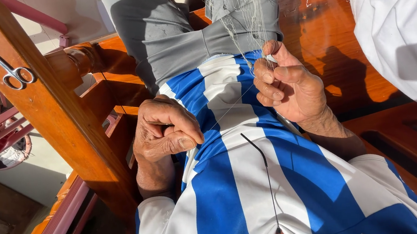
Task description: A person is shown repairing a fishing net using a wooden shuttle and thread while sitting on a wooden bench.
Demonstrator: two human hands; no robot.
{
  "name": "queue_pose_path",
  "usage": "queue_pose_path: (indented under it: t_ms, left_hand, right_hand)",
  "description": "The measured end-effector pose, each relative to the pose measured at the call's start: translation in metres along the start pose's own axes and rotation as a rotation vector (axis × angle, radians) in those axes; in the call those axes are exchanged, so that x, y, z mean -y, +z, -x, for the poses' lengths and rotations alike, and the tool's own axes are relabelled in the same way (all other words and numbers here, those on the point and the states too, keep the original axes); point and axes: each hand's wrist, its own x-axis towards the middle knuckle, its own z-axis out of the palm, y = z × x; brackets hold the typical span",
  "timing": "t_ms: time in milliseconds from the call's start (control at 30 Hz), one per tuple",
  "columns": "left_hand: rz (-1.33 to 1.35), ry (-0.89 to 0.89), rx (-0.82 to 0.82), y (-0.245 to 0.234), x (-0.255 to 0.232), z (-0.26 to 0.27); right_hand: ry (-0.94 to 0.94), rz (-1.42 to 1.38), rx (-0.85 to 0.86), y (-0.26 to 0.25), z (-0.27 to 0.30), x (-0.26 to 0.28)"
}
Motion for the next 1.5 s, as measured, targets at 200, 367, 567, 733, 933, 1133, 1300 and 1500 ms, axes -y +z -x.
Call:
queue_pose_path:
  t_ms: [200,367,567,733,933,1133,1300,1500]
  left_hand:
    - [0.027,-0.112,-0.178,0.01,0.002,-0.026]
    - [-0.015,-0.174,-0.303,0.041,-0.007,-0.06]
    - [-0.202,-0.15,0.124,0.062,0.04,-0.06]
    - [-0.413,-0.219,0.278,0.052,0.045,-0.064]
    - [-0.587,-0.301,0.291,0.028,0.034,-0.048]
    - [-0.777,-0.294,0.121,0.028,0.029,-0.038]
    - [-0.963,-0.169,-0.205,0.017,0.055,-0.027]
    - [-0.879,0.183,-0.296,0.03,0.062,-0.049]
  right_hand:
    - [-0.038,0.077,-0.071,-0.012,0.0,-0.009]
    - [-0.103,0.082,-0.071,-0.016,-0.002,-0.014]
    - [-0.191,0.153,0.035,-0.024,-0.005,-0.023]
    - [-0.216,0.121,0.018,-0.033,-0.007,-0.025]
    - [-0.345,0.122,0.02,-0.051,-0.006,-0.022]
    - [-0.287,-0.033,0.206,-0.064,-0.008,-0.019]
    - [-0.226,-0.134,0.218,-0.065,-0.009,-0.019]
    - [-0.219,-0.136,0.229,-0.06,-0.008,-0.018]
